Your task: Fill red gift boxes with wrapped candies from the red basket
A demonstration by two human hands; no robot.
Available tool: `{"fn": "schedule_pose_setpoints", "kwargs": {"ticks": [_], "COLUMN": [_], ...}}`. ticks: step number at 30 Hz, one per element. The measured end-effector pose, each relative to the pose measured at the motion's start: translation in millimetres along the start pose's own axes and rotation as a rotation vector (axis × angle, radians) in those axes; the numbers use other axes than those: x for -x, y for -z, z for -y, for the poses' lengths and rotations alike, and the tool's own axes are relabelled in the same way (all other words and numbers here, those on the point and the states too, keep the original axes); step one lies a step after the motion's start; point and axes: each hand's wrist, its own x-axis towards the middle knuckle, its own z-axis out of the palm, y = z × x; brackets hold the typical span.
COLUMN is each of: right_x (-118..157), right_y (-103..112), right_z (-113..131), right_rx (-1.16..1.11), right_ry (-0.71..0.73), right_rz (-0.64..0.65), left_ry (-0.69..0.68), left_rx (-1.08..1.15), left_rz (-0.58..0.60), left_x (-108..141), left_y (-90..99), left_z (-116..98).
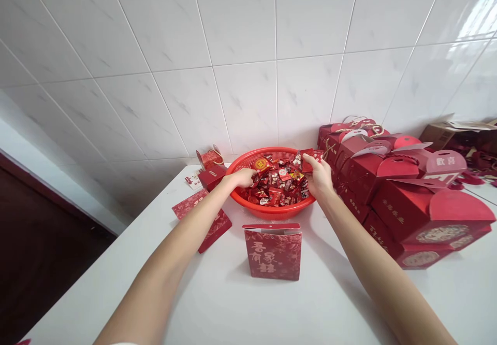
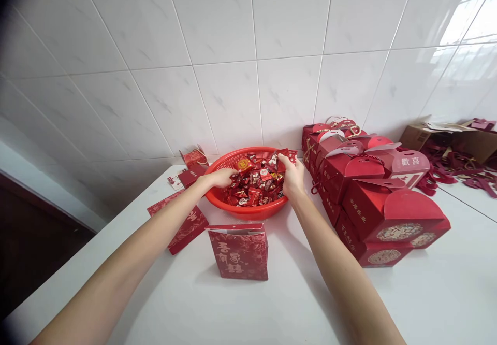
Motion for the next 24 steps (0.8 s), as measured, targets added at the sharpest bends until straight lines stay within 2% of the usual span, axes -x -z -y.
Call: {"fn": "schedule_pose_setpoints", "kwargs": {"ticks": [5, 12, 20, 24], "right_x": [0, 0, 4, 7], "right_y": [1, -1, -4, -4], "right_z": [-1, -2, 2, 3], "right_rx": [0.002, 0.024, 0.034, 0.045], "right_ry": [-0.008, -0.013, -0.04, -0.043], "right_rz": [0.003, 0.018, 0.035, 0.053], "left_ry": [-0.002, -0.068, -0.02, 0.052], "left_rx": [0.076, 0.214, 0.213, 0.159], "left_rz": [-0.045, -0.001, 0.038, 0.077], "left_x": [-8, -24, -45, -43], "left_y": [3.3, 7.8, -12.4, -17.0], "left_z": [0, -5, -26, -33]}}
